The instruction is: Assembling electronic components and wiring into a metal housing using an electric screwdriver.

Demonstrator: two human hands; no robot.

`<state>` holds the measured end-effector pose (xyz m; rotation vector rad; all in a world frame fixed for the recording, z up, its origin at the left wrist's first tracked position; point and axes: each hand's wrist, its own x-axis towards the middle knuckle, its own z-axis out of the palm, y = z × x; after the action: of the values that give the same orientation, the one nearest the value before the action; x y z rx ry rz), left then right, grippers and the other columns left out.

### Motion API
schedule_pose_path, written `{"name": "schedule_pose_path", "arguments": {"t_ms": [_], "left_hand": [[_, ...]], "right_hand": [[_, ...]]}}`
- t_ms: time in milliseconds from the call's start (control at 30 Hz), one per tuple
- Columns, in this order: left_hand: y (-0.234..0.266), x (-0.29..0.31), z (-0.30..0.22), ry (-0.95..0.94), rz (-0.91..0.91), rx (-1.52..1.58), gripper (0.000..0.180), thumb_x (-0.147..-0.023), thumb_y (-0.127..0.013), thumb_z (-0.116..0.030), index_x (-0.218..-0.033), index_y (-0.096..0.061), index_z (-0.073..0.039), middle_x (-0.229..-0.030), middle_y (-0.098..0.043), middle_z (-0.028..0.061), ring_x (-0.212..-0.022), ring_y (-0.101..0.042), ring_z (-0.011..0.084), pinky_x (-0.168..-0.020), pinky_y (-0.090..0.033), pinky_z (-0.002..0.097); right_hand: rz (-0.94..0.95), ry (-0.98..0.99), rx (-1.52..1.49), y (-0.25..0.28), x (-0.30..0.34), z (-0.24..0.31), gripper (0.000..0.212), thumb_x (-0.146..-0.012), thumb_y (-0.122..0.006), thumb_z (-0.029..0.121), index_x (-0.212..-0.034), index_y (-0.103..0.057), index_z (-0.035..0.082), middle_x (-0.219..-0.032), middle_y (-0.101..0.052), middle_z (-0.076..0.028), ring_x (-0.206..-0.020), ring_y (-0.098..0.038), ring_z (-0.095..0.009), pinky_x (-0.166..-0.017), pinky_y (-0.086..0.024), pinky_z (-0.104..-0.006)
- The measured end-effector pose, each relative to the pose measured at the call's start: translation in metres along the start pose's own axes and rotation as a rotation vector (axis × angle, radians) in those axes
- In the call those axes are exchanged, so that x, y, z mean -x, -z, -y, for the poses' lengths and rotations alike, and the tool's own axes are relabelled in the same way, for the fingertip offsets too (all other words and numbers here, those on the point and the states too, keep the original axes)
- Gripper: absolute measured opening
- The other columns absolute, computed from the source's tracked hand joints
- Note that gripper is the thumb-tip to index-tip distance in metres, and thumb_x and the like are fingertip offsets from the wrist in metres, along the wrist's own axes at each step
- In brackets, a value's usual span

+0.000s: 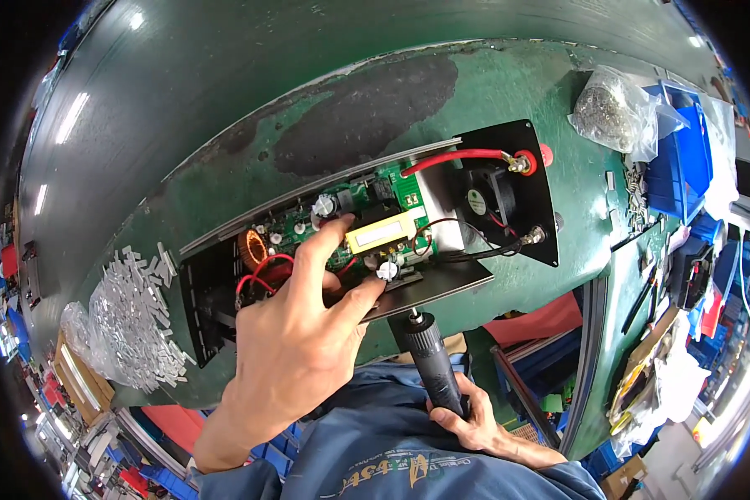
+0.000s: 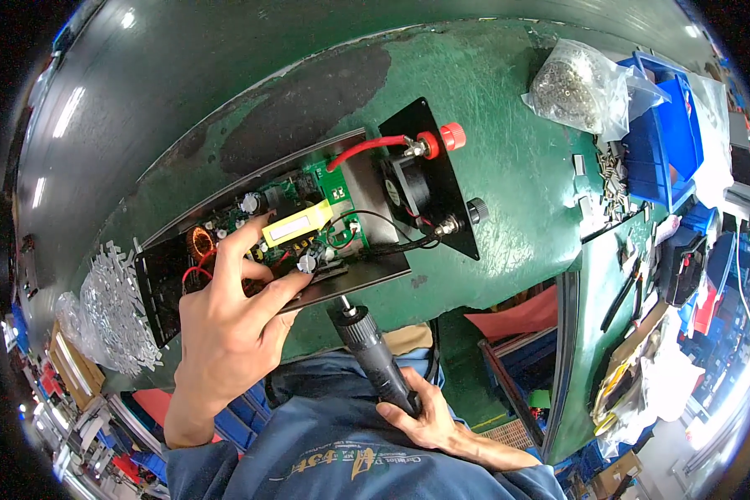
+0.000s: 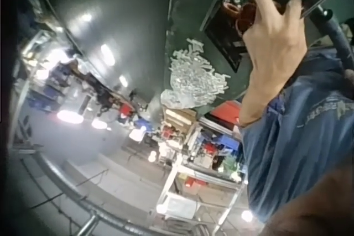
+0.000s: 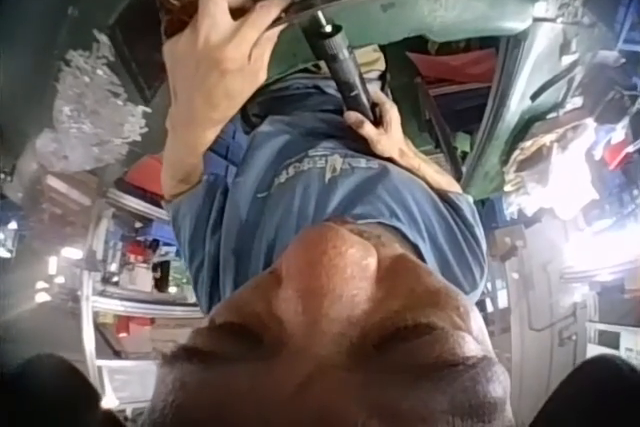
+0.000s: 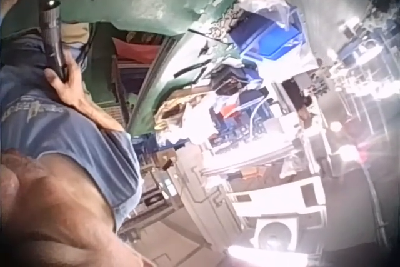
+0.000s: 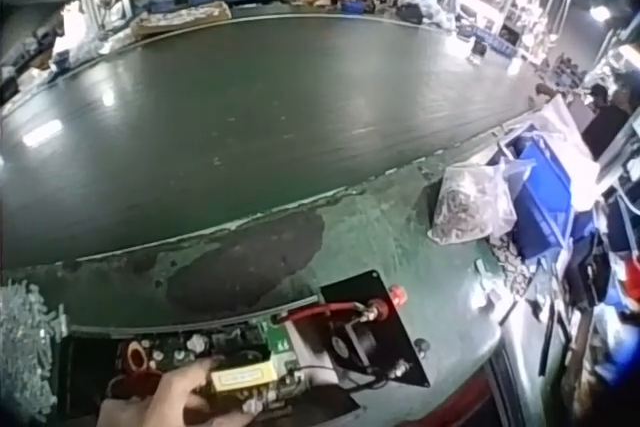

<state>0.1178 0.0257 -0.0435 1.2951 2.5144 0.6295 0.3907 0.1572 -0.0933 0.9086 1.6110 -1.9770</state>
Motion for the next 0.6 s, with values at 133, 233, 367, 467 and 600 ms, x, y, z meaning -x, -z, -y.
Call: {"name": "schedule_pose_path", "arguments": {"t_ms": [133,233,367,467,600], "left_hand": [[-0.001,0.0,0.0,-0.006,-0.026,0.003,0.038,-0.069,-0.079,-0.008,-0.107,-0.074,-0.012,-0.138,-0.056,0.0109,-0.076,-0.069,0.0144,-0.057,-0.055,0.0286],[-0.002,0.0,0.001,-0.004,-0.038,0.008,0.039,-0.068,-0.079,-0.007,-0.107,-0.075,-0.012,-0.137,-0.057,0.011,-0.075,-0.069,0.0144,-0.056,-0.055,0.0283],[-0.001,-0.001,0.001,-0.008,-0.041,0.031,0.038,-0.068,-0.08,-0.006,-0.106,-0.075,-0.011,-0.137,-0.058,0.0116,-0.075,-0.069,0.0143,-0.056,-0.054,0.028],[-0.002,-0.001,0.003,-0.002,-0.038,0.065,0.037,-0.069,-0.08,-0.007,-0.106,-0.075,-0.012,-0.138,-0.057,0.0116,-0.075,-0.069,0.0142,-0.056,-0.054,0.0284],[0.007,-0.004,-0.006,0.125,0.014,0.092,0.03,-0.068,-0.082,-0.007,-0.098,-0.078,-0.011,-0.134,-0.059,0.0156,-0.077,-0.07,0.0177,-0.061,-0.057,0.0316]], "right_hand": [[0.077,-0.047,-0.233,0.0,-0.001,-0.005,0.074,-0.095,-0.054,0.064,-0.132,-0.055,0.0,-0.096,-0.064,-0.005,-0.082,-0.059,-0.012,-0.078,-0.047,-0.0286],[0.107,-0.033,-0.299,0.0,-0.003,-0.011,0.108,-0.09,-0.023,0.089,-0.137,-0.052,-0.003,-0.094,-0.065,-0.006,-0.08,-0.06,-0.012,-0.076,-0.047,-0.0277],[0.15,-0.024,-0.407,0.002,-0.003,-0.009,0.084,-0.101,-0.028,0.072,-0.128,-0.053,-0.003,-0.097,-0.064,-0.007,-0.086,-0.06,-0.014,-0.08,-0.048,-0.0296],[0.143,-0.005,-0.357,0.004,-0.006,-0.006,0.08,-0.104,-0.028,0.068,-0.13,-0.053,-0.003,-0.096,-0.064,-0.007,-0.083,-0.061,-0.014,-0.078,-0.049,-0.0291],[0.16,0.006,-0.337,0.002,-0.009,-0.011,0.079,-0.105,-0.03,0.066,-0.135,-0.051,-0.004,-0.093,-0.065,-0.008,-0.077,-0.061,-0.015,-0.071,-0.049,-0.0282]]}}
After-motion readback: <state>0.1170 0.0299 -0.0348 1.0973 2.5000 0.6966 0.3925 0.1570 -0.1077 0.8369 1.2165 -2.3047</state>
